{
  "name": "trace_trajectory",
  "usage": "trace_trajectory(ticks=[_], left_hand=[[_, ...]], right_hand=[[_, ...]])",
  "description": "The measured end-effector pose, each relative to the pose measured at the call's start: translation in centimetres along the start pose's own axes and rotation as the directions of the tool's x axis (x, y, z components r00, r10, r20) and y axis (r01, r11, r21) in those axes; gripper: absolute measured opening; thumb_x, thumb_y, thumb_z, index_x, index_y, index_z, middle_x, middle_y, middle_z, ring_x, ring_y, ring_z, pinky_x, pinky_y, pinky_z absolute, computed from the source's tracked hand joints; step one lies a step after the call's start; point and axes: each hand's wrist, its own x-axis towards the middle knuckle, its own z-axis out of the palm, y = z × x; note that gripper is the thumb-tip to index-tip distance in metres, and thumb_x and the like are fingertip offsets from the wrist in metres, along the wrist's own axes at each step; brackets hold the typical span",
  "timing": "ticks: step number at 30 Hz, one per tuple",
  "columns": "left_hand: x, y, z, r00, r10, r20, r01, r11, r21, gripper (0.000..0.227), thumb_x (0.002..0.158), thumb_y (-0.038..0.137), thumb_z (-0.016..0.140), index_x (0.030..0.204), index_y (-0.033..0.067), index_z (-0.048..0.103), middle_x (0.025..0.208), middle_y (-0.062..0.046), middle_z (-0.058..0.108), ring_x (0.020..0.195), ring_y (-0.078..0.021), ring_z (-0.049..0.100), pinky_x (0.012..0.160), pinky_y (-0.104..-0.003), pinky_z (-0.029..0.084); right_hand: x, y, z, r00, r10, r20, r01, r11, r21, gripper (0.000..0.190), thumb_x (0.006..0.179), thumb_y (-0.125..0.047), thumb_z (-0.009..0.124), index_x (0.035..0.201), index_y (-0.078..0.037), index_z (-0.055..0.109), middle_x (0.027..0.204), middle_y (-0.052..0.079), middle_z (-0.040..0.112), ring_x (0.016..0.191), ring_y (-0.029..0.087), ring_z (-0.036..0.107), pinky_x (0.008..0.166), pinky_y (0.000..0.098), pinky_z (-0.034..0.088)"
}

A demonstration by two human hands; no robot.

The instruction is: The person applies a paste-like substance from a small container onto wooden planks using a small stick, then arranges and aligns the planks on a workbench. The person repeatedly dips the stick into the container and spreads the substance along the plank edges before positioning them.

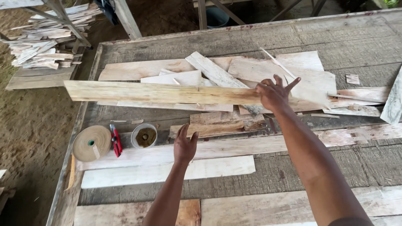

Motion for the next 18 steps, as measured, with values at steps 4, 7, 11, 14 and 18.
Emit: trace_trajectory(ticks=[4, 7, 11, 14, 18], left_hand=[[-1.5, -0.2, -1.1, 0.997, -0.075, 0.009, 0.075, 0.995, -0.069, 0.065, 0.095, 0.049, 0.067, 0.149, 0.0148, 0.056, 0.148, -0.013, 0.057, 0.139, -0.0347, 0.053, 0.117, -0.048, 0.044], [-2.8, 1.3, -2.5, 0.975, -0.218, 0.038, 0.221, 0.957, -0.186, 0.072, 0.092, 0.052, 0.069, 0.152, 0.0167, 0.05, 0.151, -0.012, 0.056, 0.138, -0.0283, 0.055, 0.119, -0.047, 0.044], [-4.8, 1.0, -3.6, 0.895, -0.417, 0.159, 0.388, 0.548, -0.741, 0.075, 0.101, 0.056, 0.058, 0.159, 0.0138, 0.036, 0.16, -0.019, 0.042, 0.145, -0.0439, 0.043, 0.118, -0.058, 0.036], [-6.3, -1.4, -3.7, 0.876, -0.432, 0.216, 0.314, 0.171, -0.934, 0.073, 0.102, 0.053, 0.061, 0.158, 0.0164, 0.033, 0.165, -0.014, 0.036, 0.148, -0.044, 0.039, 0.119, -0.06, 0.033], [-8.3, -4.4, -3.9, 0.888, -0.43, 0.163, 0.151, -0.064, -0.987, 0.022, 0.111, 0.032, 0.048, 0.128, 0.0212, 0.056, 0.147, -0.001, 0.058, 0.132, -0.0356, 0.059, 0.11, -0.063, 0.049]], right_hand=[[-1.8, 0.7, 1.6, 0.998, 0.038, 0.041, -0.043, 0.992, 0.119, 0.022, 0.113, -0.025, 0.047, 0.119, -0.034, 0.067, 0.142, -0.002, 0.067, 0.153, 0.032, 0.04, 0.112, 0.0891, -0.007], [-3.6, 0.9, 2.6, 0.993, -0.015, 0.114, -0.012, 0.972, 0.233, 0.021, 0.113, -0.03, 0.043, 0.111, -0.034, 0.064, 0.138, -0.005, 0.068, 0.149, 0.03, 0.044, 0.113, 0.0879, -0.005], [-7.0, 0.7, 3.8, 0.982, -0.127, 0.141, 0.073, 0.939, 0.336, 0.019, 0.111, -0.042, 0.044, 0.113, -0.037, 0.061, 0.13, -0.008, 0.067, 0.144, 0.027, 0.047, 0.112, 0.0878, 0.001], [-9.4, 0.1, 5.3, 0.976, -0.197, 0.093, 0.156, 0.929, 0.336, 0.017, 0.107, -0.047, 0.051, 0.117, -0.038, 0.062, 0.127, -0.009, 0.065, 0.144, 0.023, 0.044, 0.115, 0.0867, -0.003], [-14.2, -2.2, 3.2, 0.962, -0.259, 0.09, 0.184, 0.851, 0.491, 0.018, 0.109, -0.044, 0.049, 0.115, -0.032, 0.062, 0.126, -0.004, 0.065, 0.141, 0.028, 0.045, 0.121, 0.0817, -0.001]])
